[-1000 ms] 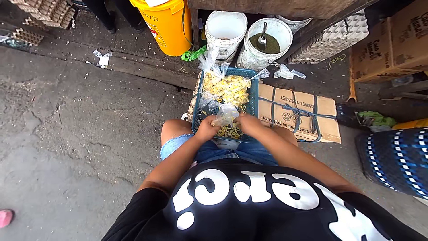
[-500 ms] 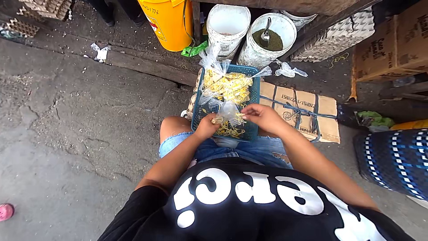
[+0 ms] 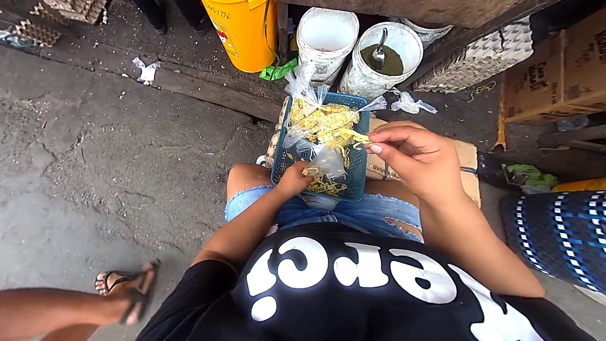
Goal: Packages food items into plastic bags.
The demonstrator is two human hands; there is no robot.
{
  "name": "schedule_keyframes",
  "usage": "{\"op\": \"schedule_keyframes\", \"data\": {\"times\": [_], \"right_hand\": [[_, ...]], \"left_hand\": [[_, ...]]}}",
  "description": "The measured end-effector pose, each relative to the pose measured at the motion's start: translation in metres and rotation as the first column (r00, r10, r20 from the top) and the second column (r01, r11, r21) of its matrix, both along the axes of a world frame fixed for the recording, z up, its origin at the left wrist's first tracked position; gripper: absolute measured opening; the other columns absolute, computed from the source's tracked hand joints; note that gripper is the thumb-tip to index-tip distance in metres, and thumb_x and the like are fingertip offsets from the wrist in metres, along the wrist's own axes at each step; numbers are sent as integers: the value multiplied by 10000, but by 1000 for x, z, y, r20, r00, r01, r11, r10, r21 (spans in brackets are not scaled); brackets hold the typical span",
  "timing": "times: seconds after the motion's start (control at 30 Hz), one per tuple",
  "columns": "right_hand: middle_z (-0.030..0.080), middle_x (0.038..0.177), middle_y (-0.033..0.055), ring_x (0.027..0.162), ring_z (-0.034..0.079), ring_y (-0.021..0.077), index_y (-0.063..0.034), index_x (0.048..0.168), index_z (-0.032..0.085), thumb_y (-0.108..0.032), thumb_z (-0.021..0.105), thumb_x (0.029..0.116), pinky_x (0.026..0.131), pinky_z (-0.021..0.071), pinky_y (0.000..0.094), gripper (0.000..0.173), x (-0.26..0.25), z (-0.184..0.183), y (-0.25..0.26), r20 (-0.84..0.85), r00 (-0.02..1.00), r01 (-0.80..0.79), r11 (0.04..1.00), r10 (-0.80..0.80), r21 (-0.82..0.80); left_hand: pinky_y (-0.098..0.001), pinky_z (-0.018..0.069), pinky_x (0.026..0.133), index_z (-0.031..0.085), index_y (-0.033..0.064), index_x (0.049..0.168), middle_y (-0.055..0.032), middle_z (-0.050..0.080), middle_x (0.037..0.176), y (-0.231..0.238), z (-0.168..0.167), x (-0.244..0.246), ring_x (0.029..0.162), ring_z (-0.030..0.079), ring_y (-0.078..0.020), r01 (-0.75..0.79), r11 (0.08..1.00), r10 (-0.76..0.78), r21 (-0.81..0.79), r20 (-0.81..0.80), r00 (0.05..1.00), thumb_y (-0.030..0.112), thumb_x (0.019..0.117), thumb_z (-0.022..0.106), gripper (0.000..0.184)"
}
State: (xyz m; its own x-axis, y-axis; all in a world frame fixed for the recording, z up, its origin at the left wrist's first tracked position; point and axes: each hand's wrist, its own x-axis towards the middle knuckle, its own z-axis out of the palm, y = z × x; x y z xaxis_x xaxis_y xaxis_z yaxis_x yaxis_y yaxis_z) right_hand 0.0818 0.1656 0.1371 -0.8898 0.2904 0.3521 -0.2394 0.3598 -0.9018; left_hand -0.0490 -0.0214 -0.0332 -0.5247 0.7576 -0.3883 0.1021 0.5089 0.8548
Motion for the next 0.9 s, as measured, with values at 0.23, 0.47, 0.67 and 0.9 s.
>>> {"op": "schedule_keyframes", "data": {"times": [0.23,0.47,0.67,0.9], "right_hand": [[694,1120,9,944,681,43,-46,1061,748,-57,694,922,825,600,202,149,6,-9,-3,89,996,-13,997,6,76],[697,1080,25,888,655,39,-107,1012,786,-135,613,936,783,573,216,191,4,7,2,251,968,-92,894,-23,438],[709,1158,36,969,687,57,-102,1090,772,-92,613,963,855,592,230,204,-9,6,-12,251,966,-162,904,63,397],[661,1231,101,1061,662,159,-73,1129,745,-244,655,972,883,591,337,250,5,-12,-12,176,984,-44,905,-34,424]], "left_hand": [[-467,499,1039,655,-48,1218,-225,666,1215,-2,-1,0,1143,653,-293,12,1000,-12,24,-12,1000,112,934,714,331],[-476,502,1029,657,-56,1179,-229,658,1213,0,-4,1,1136,651,-304,52,999,-52,2,-23,998,98,932,703,295],[-465,496,1041,651,-63,1217,-235,653,1231,-2,-4,1,1152,644,-306,65,998,-65,15,-29,997,88,931,695,326],[-464,502,1037,659,-51,1209,-220,667,1214,-3,-3,-1,1136,656,-286,50,998,-50,28,-8,999,118,923,717,337]]}}
